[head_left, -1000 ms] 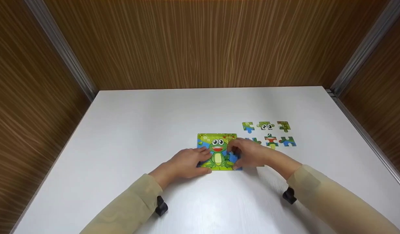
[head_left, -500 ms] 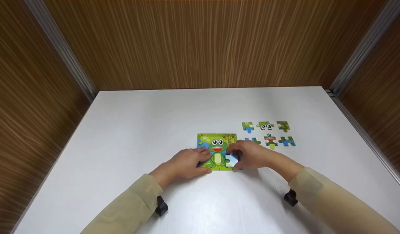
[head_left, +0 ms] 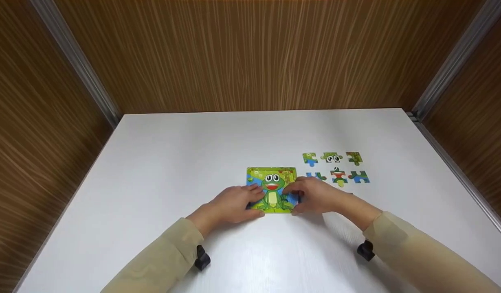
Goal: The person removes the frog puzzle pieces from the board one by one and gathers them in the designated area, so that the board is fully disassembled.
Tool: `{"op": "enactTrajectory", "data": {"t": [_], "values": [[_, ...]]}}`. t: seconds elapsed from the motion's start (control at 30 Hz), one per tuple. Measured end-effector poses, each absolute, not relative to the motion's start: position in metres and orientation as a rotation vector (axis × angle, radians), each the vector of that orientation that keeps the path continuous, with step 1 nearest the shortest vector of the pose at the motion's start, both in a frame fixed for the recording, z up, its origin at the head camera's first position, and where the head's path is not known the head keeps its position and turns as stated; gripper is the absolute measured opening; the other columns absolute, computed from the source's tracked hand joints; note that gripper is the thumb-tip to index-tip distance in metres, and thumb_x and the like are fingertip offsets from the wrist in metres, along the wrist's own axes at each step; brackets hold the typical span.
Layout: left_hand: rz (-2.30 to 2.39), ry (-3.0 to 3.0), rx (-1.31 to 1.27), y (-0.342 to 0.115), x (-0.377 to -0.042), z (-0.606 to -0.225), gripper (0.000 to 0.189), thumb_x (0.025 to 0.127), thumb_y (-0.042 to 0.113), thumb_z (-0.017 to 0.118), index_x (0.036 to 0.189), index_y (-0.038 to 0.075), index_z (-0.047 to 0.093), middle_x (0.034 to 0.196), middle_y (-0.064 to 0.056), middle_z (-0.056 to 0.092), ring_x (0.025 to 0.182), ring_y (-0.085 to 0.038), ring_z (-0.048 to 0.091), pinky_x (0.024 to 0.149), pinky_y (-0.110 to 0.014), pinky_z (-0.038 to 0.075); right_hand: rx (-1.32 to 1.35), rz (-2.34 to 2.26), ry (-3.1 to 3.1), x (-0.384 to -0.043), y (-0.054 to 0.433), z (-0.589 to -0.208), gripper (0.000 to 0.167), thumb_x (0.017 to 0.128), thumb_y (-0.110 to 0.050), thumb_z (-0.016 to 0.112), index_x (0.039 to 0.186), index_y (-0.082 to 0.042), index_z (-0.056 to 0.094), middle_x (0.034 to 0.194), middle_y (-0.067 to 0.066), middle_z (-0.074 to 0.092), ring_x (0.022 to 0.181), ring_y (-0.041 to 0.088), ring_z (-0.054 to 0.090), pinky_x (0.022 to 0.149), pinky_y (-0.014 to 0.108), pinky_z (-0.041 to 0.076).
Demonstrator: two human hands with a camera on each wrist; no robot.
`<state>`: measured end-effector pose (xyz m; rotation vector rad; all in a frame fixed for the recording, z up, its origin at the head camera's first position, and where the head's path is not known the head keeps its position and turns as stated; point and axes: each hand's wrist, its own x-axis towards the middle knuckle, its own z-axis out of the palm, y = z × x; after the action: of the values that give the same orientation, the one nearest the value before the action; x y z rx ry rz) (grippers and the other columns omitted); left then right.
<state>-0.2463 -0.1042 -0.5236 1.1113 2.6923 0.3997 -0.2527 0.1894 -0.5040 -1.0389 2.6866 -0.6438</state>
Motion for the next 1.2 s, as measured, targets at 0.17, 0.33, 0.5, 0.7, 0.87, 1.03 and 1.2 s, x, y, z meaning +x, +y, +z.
{"op": "enactTrajectory", "data": {"t": [0.17,0.33,0.5,0.7,0.87,1.03,1.2], "values": [[0.400,2.695,1.122,-0.105,-0.247,-0.524,0.065,0.105,0.049,0.060,0.158,0.011,0.052,0.165,-0.006,0.044,0.156,-0.027,0.035,0.123,-0.047,0.034,-1.057,-0.620,2.727,-0.250,0.187,-0.504,0.051,0.082,-0.020,0.094,0.128,-0.008,0.076,0.113,0.003,0.072,0.093,0.016,0.061,0.083,0.036,0.055],[0.409,2.693,1.110,-0.106,-0.248,-0.523,0.066,0.105,0.048,0.060,0.158,0.011,0.051,0.165,-0.007,0.043,0.156,-0.027,0.034,0.123,-0.049,0.034,-1.074,-0.559,2.765,-0.247,0.185,-0.504,0.051,0.084,-0.020,0.093,0.130,-0.007,0.076,0.112,0.004,0.074,0.092,0.016,0.061,0.083,0.037,0.056],[0.407,2.699,1.110,-0.107,-0.247,-0.523,0.065,0.104,0.048,0.060,0.157,0.011,0.053,0.164,-0.010,0.045,0.155,-0.029,0.037,0.121,-0.051,0.037,-1.097,-0.514,2.792,-0.244,0.186,-0.502,0.049,0.085,-0.019,0.091,0.130,-0.008,0.076,0.113,0.006,0.073,0.094,0.019,0.063,0.084,0.040,0.058],[0.402,2.709,1.117,-0.107,-0.247,-0.526,0.064,0.105,0.048,0.061,0.156,0.011,0.054,0.162,-0.010,0.047,0.154,-0.029,0.038,0.120,-0.050,0.038,-1.135,-0.611,2.781,-0.244,0.195,-0.498,0.050,0.088,-0.013,0.087,0.135,-0.004,0.072,0.113,0.007,0.074,0.092,0.019,0.065,0.081,0.039,0.059],[0.386,2.707,1.100,-0.106,-0.246,-0.525,0.065,0.105,0.048,0.061,0.157,0.011,0.053,0.164,-0.008,0.045,0.155,-0.028,0.036,0.122,-0.049,0.036,-1.007,-0.760,2.743,-0.244,0.213,-0.491,0.061,0.089,-0.012,0.085,0.144,0.001,0.062,0.118,0.003,0.074,0.103,0.019,0.068,0.091,0.046,0.059],[0.386,2.704,1.084,-0.103,-0.246,-0.524,0.065,0.104,0.049,0.061,0.157,0.012,0.053,0.164,-0.007,0.045,0.156,-0.027,0.036,0.122,-0.049,0.036,-0.891,-0.818,2.756,-0.243,0.243,-0.484,0.057,0.089,-0.015,0.087,0.140,-0.002,0.066,0.117,-0.001,0.072,0.105,0.020,0.065,0.089,0.046,0.056],[0.382,2.701,1.081,-0.102,-0.245,-0.524,0.065,0.105,0.048,0.061,0.158,0.012,0.052,0.165,-0.008,0.044,0.156,-0.027,0.036,0.122,-0.049,0.035,-0.790,-0.879,2.741,-0.242,0.281,-0.481,0.059,0.089,-0.020,0.088,0.143,-0.008,0.066,0.121,-0.002,0.070,0.106,0.021,0.061,0.087,0.036,0.055]]}}
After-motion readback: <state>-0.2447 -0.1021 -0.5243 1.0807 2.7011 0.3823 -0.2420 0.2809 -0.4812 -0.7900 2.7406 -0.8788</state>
